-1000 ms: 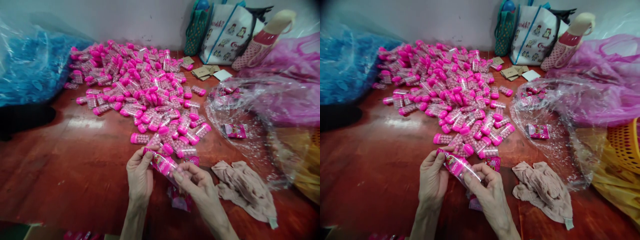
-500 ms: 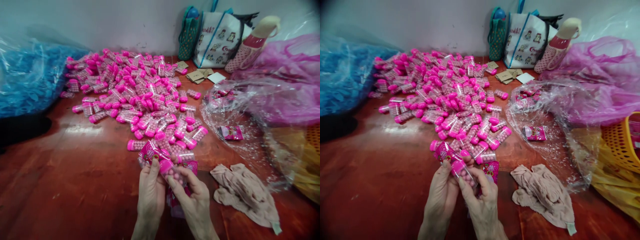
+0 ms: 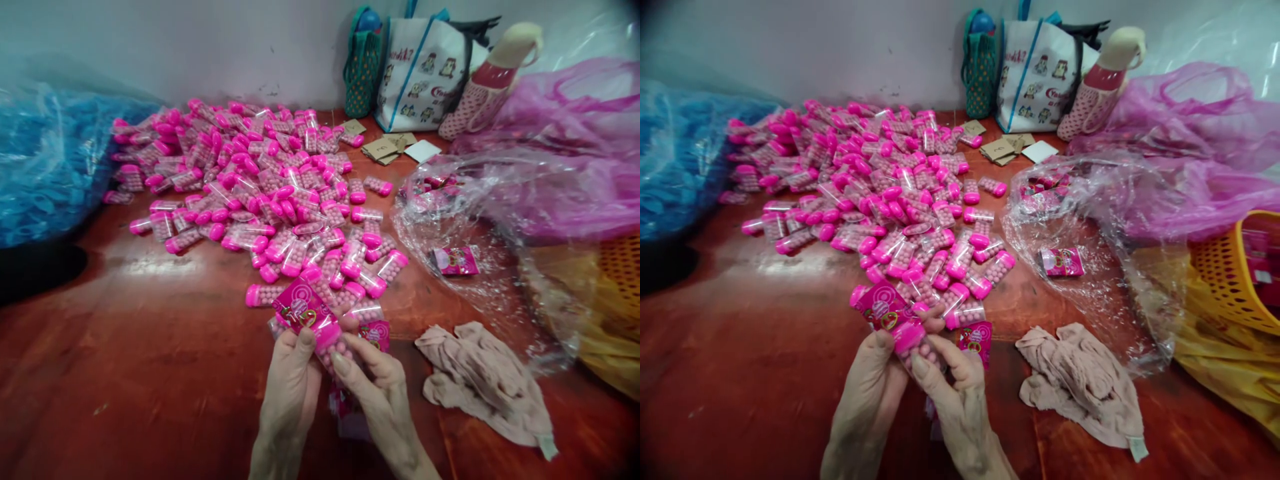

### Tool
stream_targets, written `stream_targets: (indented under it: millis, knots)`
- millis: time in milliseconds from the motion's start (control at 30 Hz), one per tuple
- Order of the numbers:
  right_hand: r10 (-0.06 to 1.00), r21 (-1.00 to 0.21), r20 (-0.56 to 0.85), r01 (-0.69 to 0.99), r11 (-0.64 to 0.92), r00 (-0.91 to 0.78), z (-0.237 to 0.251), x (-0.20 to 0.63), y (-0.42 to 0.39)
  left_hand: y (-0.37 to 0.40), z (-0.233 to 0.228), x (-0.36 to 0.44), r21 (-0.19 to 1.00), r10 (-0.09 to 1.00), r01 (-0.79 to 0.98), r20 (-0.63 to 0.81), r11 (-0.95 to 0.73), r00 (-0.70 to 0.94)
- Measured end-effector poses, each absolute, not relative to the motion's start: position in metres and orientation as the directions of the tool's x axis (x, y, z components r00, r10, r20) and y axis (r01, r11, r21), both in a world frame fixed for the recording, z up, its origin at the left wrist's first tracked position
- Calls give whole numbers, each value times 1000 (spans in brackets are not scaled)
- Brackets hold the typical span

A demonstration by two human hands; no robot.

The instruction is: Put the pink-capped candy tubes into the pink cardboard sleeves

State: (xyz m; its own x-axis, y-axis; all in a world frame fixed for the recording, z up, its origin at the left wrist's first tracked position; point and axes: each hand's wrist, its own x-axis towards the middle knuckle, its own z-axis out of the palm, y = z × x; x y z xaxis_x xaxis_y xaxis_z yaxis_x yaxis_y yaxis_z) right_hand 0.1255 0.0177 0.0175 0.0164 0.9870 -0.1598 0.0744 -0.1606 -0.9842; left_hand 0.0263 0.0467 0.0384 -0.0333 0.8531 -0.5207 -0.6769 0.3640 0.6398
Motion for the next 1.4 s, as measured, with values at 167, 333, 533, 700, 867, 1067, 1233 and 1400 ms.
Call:
stream_targets:
  millis: [167, 333, 533, 700, 867, 1067, 1233, 1400]
  knots:
    - [947, -918, 304, 299, 262, 101, 15, 117, 15, 43, 36, 29, 617, 851, -690, -525, 378, -3]
    - [958, -939, 269, 251, 237, 99, 18, 117, 20, 47, 36, 26, 617, 859, -663, -506, 423, 77]
    - [1000, -998, 4, 62, 3, 10, 24, 124, 19, 45, 31, 18, 629, 890, -644, -409, 435, 202]
    - [976, -979, 150, 162, 124, 160, 20, 120, 13, 43, 37, 27, 620, 873, -641, -456, 452, 174]
    - [984, -988, -112, 92, -126, 140, 23, 117, 15, 40, 43, 35, 667, 855, -634, -519, 390, -20]
    - [963, -960, -269, -88, -265, 31, 27, 116, 20, 40, 43, 29, 634, 832, -697, -546, 334, -97]
    - [935, -943, -331, -79, -324, 126, 21, 112, 11, 35, 41, 37, 665, 802, -674, -570, 323, -178]
    - [924, -888, -378, -308, -343, 61, 25, 110, 15, 31, 45, 40, 645, 780, -685, -599, 338, -179]
